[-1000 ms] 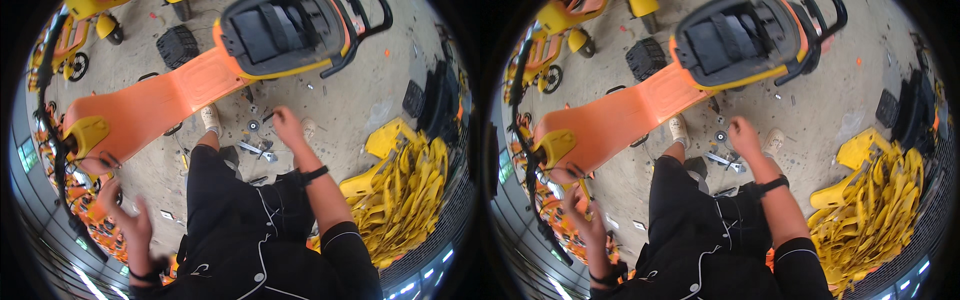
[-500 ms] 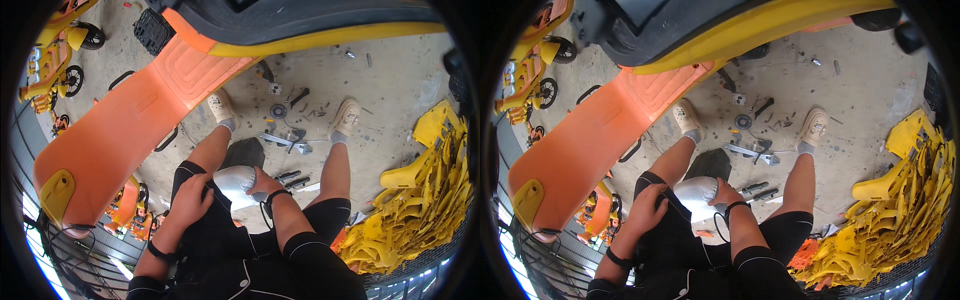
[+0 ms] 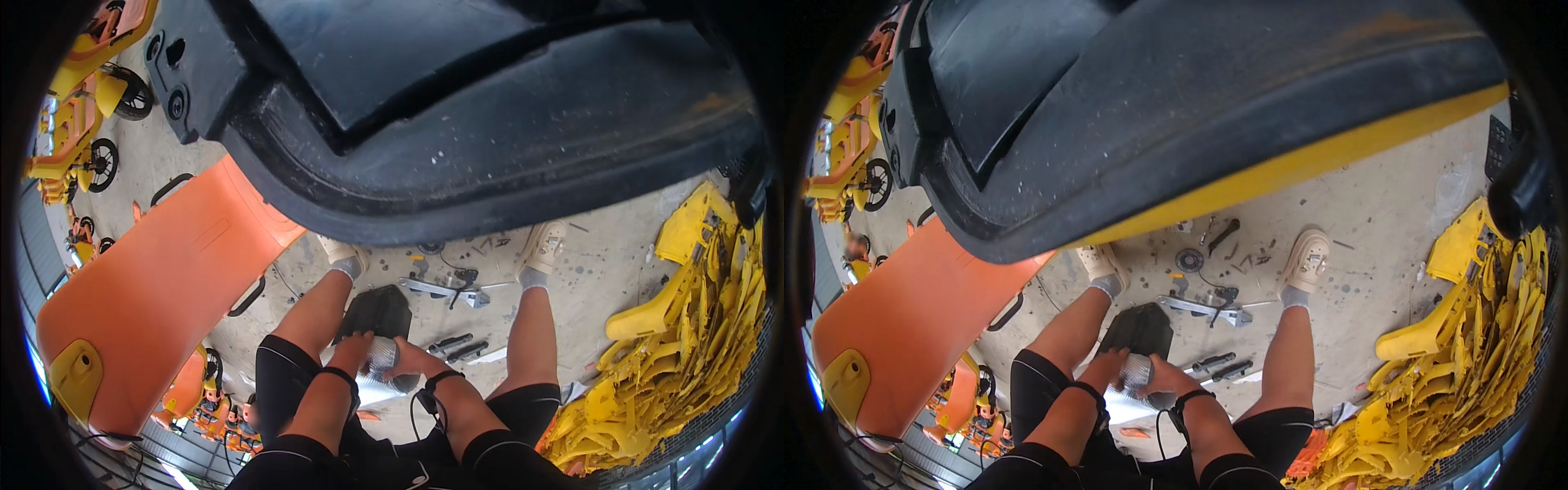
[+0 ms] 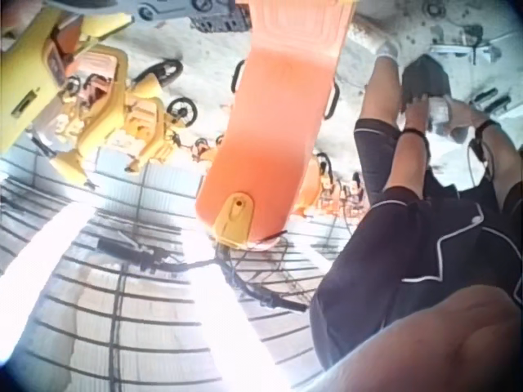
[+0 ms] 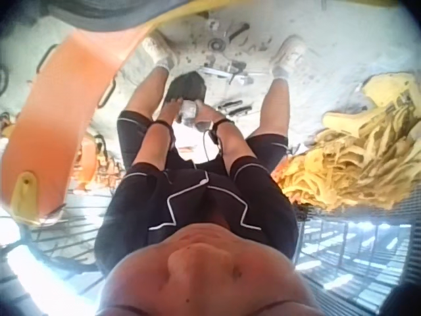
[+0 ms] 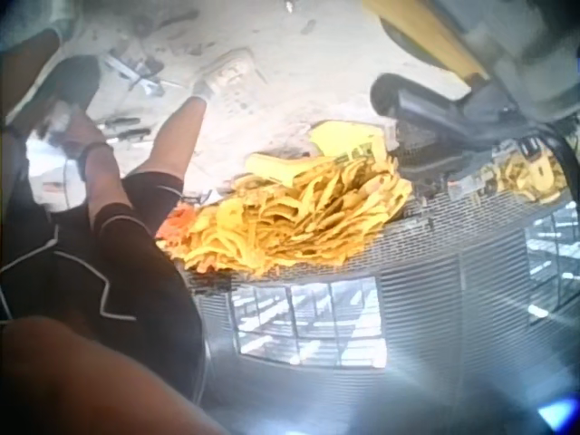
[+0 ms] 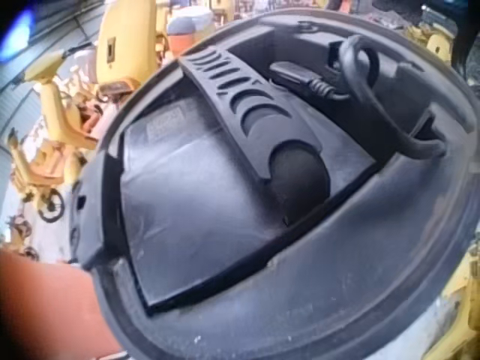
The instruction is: The person sits on the floor and assembles a scooter brake lever mechanism. They pick up a screw and insert it into the lever housing, then use a screwdriver to tighten the screw, securing the lever in place.
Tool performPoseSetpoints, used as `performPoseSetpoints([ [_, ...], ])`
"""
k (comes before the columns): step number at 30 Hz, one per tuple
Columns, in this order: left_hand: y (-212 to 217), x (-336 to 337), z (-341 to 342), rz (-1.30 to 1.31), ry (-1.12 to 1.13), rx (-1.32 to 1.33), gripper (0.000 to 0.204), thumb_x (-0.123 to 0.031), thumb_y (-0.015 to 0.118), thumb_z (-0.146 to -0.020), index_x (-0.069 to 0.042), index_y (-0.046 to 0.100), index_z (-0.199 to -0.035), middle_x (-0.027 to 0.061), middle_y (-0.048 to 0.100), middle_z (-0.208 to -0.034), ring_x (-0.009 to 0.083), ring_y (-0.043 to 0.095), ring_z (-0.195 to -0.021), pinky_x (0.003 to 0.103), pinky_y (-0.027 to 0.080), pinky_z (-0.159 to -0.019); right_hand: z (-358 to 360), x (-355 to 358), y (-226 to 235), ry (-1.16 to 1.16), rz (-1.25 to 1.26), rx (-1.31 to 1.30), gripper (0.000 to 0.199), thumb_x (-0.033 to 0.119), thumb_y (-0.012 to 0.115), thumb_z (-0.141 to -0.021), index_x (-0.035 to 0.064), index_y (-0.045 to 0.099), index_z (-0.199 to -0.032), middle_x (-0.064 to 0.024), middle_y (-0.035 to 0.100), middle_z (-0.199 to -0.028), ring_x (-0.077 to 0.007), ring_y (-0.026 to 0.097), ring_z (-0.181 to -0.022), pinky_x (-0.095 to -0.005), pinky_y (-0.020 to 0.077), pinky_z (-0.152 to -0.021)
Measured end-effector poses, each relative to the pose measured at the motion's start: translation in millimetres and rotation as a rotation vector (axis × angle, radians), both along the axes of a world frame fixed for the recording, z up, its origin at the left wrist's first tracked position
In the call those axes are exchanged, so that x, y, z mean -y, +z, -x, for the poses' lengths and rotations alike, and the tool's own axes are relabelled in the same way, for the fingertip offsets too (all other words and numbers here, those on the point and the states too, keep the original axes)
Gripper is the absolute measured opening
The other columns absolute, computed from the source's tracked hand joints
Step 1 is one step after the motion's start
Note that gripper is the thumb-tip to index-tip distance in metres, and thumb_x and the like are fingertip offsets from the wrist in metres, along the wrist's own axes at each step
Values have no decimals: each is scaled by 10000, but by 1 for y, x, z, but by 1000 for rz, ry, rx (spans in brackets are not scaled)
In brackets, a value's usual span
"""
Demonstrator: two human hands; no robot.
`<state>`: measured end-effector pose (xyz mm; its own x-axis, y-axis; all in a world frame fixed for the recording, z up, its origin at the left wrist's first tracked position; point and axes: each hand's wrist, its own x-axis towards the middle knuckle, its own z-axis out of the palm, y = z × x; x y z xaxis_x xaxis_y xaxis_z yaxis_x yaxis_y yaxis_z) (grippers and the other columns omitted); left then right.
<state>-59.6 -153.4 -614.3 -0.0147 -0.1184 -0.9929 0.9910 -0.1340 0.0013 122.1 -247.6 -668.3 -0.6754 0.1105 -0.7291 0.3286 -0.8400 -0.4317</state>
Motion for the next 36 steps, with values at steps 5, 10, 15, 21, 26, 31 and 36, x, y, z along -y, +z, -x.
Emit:
performPoseSetpoints([
  [5, -23, 18, 13, 28, 119, 49, 983, -122, 994, -475, -76, 490, -1318, 233, 599, -1295, 455, 604, -1206, 519, 536, -969, -23, -33, 9, 56, 33, 32, 1086, 352, 988, -546, -15, 414, -1392, -221, 634, -1247, -309, 616, -1186, -377, 483, -999],
  [10, -12, 18, -6, 29, 185, 41, 1080, -171, 1012, -443, -49, 453, -1358, 245, 604, -1275, 448, 609, -1195, 502, 528, -981, -42, -35, 6, 144, -49, 62, 1106, 407, 966, -524, 16, 435, -1412, -223, 656, -1251, -349, 639, -1174, -382, 504, -994],
  [15, -4, 33, -6, 87, 141, 64, 1032, -127, 998, -438, -59, 471, -1323, 240, 587, -1302, 452, 605, -1194, 502, 533, -965, -40, -38, 31, 241, -112, 102, 1061, 448, 956, -523, 34, 475, -1374, -212, 663, -1237, -372, 637, -1172, -399, 509, -995],
  [21, -29, 60, 17, 69, 79, 43, 1015, -68, 964, -452, -46, 468, -1338, 231, 600, -1292, 423, 608, -1205, 492, 531, -969, -23, -27, 22, 233, -182, 70, 1045, 451, 966, -516, 16, 492, -1340, -222, 657, -1234, -381, 631, -1175, -408, 498, -1005],
  [26, -71, 76, 52, 284, 101, 13, 1039, -252, 851, -723, -5, 262, -1543, 275, 484, -1466, 400, 491, -1350, 442, 442, -1109, 0, -40, 2, 209, -115, -5, 1044, 440, 979, -520, -25, 478, -1310, -241, 644, -1248, -371, 622, -1191, -412, 489, -1007],
  [31, -69, 28, 52, 323, 166, 71, 970, -160, 898, -595, -4, 412, -1420, 261, 562, -1369, 403, 546, -1295, 447, 477, -1055, 13, -40, -5, 194, -21, -61, 1107, 505, 968, -554, -9, 445, -1385, -235, 620, -1298, -332, 603, -1237, -399, 473, -1033],
  [36, -77, 14, 52, 333, 149, 102, 917, -68, 945, -466, -3, 561, -1297, 248, 641, -1272, 406, 600, -1240, 452, 511, -1001, 11, -40, -32, 197, 71, -149, 1005, 512, 951, -596, 28, 531, -1370, -168, 624, -1329, -292, 598, -1243, -370, 462, -1046],
])
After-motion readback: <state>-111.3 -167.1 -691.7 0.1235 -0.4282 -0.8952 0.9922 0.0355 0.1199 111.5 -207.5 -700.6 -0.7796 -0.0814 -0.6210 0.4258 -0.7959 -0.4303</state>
